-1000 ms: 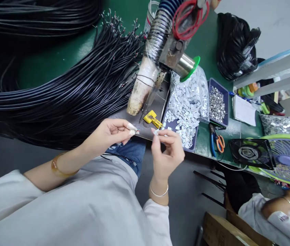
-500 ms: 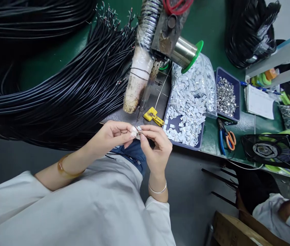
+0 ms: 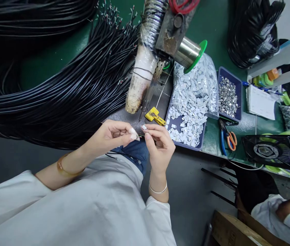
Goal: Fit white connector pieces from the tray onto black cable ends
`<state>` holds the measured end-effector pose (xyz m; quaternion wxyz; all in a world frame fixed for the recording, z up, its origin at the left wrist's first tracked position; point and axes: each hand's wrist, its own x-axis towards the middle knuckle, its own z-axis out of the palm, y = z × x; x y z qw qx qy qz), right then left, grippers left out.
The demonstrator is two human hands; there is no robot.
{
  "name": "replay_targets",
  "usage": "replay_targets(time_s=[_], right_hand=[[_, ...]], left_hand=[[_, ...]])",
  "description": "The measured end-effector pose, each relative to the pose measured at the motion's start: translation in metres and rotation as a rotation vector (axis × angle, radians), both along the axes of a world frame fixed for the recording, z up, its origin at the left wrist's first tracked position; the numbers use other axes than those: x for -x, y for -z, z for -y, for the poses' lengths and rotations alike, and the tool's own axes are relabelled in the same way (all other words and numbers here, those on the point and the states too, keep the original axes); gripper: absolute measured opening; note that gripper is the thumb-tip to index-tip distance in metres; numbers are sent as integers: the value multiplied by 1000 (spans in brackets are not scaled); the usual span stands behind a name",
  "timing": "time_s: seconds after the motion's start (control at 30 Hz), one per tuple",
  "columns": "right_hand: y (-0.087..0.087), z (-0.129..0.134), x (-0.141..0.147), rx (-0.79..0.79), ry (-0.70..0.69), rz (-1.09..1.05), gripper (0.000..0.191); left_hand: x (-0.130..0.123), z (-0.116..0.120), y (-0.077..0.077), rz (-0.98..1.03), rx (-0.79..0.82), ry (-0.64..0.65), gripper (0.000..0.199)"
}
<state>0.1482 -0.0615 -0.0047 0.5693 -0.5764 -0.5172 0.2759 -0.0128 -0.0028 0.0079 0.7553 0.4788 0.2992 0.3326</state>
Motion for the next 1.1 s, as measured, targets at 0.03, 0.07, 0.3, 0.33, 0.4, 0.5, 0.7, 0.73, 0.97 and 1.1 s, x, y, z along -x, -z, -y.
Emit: replay_targets(time_s=[0.03, 0.07, 0.3, 0.33, 0.4, 0.5, 0.7, 0.73, 0.97, 1.1], right_hand=[[-1, 1, 1, -15, 33, 24, 5], [-2, 3, 1, -24, 42, 52, 6], [-3, 6, 9, -51, 67, 291, 6], [-3, 5, 10, -68, 77, 292, 7], [-3, 4, 11, -86, 113, 253, 7], [-4, 4, 12, -159, 232, 262, 10], [1, 8, 15, -317, 137, 544, 18], [2, 8, 15, -305, 140, 533, 17], [7, -1, 12, -203, 151, 441, 8], [10, -2, 10, -309, 149, 573, 16]], left_hand=[[0, 0, 0, -5, -16, -31, 18], [0, 1, 0, -15, -40, -52, 16], [-3, 10, 6, -131, -228, -105, 14], [-4, 11, 6, -106, -207, -110, 15], [-6, 11, 8, -46, -117, -129, 16], [-9, 5, 9, -42, 14, -197, 18], [-9, -4, 6, -69, 21, -242, 10], [-9, -4, 5, -74, 16, -241, 9], [-11, -5, 5, -69, -4, -258, 12], [-13, -6, 7, -96, -41, -272, 13]])
